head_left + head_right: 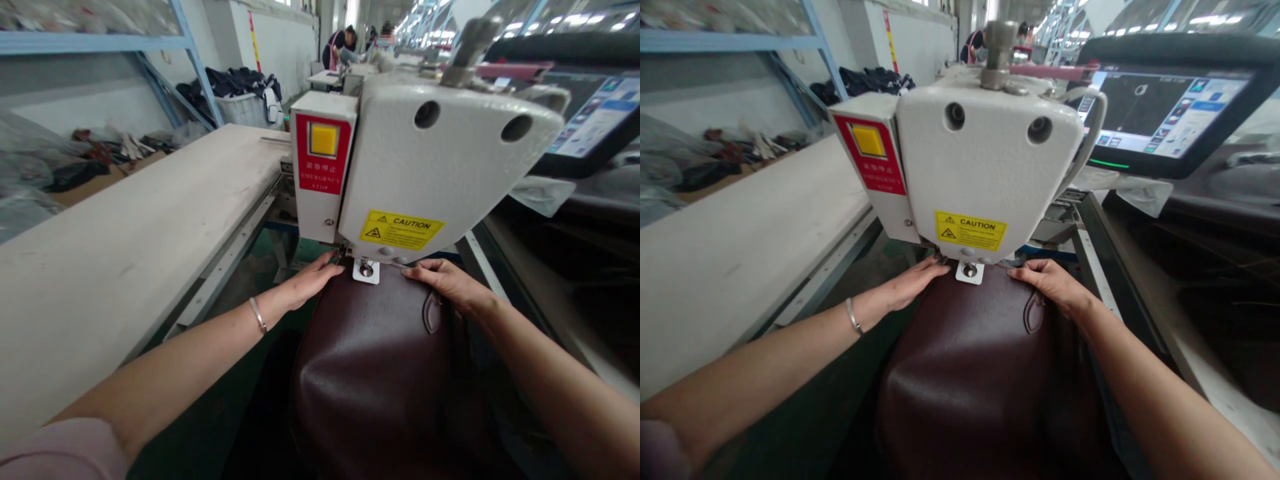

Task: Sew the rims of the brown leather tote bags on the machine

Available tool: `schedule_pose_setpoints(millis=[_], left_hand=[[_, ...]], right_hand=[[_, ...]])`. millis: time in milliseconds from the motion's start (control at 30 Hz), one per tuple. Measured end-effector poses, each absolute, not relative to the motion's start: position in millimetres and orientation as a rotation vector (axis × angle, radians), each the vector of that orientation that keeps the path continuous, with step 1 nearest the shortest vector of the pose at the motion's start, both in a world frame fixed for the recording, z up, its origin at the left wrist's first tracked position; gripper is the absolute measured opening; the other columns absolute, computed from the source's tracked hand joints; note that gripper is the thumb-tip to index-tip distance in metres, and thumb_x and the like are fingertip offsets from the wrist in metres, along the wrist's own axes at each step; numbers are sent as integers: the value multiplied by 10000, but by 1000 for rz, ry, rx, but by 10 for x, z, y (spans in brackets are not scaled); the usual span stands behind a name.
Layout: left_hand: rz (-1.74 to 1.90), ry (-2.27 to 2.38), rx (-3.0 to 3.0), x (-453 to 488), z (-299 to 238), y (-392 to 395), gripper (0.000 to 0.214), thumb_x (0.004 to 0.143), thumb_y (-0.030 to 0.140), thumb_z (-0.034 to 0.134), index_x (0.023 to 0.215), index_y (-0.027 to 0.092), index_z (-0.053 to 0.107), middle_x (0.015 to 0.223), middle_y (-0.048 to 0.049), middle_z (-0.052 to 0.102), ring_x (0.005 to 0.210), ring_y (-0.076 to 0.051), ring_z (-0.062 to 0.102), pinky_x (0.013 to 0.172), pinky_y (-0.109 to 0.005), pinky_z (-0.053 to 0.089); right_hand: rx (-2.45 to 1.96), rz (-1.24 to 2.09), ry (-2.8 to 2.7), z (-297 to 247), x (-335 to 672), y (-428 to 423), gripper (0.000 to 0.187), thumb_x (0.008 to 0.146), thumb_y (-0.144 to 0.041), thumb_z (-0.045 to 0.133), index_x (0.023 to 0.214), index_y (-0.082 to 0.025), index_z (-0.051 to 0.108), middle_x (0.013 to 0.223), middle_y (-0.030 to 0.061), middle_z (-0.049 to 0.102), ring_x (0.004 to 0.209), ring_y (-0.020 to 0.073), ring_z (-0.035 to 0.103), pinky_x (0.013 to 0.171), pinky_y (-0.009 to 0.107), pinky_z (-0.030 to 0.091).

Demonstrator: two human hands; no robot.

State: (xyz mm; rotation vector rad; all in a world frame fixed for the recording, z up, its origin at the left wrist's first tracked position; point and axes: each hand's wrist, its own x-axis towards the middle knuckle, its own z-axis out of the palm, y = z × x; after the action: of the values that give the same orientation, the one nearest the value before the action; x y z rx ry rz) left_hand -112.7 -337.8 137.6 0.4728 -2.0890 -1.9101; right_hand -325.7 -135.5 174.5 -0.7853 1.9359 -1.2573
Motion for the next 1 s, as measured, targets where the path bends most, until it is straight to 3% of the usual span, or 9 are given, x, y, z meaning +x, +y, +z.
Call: schedule_pose_setpoints(millis=[100, 200, 433, 567, 1000], left_hand=[[-1839, -2115, 434, -1175, 1396, -3385, 513, 886, 382, 504, 1362, 191, 519, 1424, -57, 562, 1342, -243, 475, 1187, -374, 315], [-1769, -2150, 424, -1168, 1440, -3383, 500, 896, 376, 471, 1350, 177, 532, 1445, -54, 543, 1346, -249, 466, 1187, -367, 317], [-1737, -2179, 436, -1125, 1419, -3296, 547, 905, 357, 440, 1417, 166, 476, 1492, -62, 498, 1420, -249, 389, 1222, -365, 263], [-1720, -2176, 392, -1129, 1412, -3296, 543, 917, 356, 411, 1421, 166, 474, 1497, -68, 492, 1431, -265, 371, 1228, -424, 246], [-1739, -2147, 341, -1090, 1481, -3313, 467, 934, 339, 411, 1338, 162, 563, 1461, -60, 533, 1348, -252, 465, 1187, -383, 309]], right_hand=[[-793, -1276, 1928, 1757, -3279, -1404, 366, 602, -519, 855, 657, -221, 652, 569, 10, 588, 611, 191, 569, 532, 296, 430], [-789, -1293, 1924, 1758, -3284, -1420, 343, 604, -508, 859, 715, -230, 690, 586, 21, 615, 689, 230, 615, 575, 313, 466], [-746, -1246, 1912, 1736, -3251, -1376, 368, 611, -518, 851, 673, -199, 678, 653, 35, 671, 600, 187, 593, 535, 299, 451], [-761, -1281, 1913, 1746, -3232, -1377, 383, 591, -516, 862, 648, -192, 664, 615, 21, 654, 545, 155, 559, 494, 271, 415], [-711, -1305, 1853, 1809, -3184, -1413, 362, 578, -473, 885, 631, -197, 655, 575, 20, 640, 553, 177, 588, 509, 282, 443]])
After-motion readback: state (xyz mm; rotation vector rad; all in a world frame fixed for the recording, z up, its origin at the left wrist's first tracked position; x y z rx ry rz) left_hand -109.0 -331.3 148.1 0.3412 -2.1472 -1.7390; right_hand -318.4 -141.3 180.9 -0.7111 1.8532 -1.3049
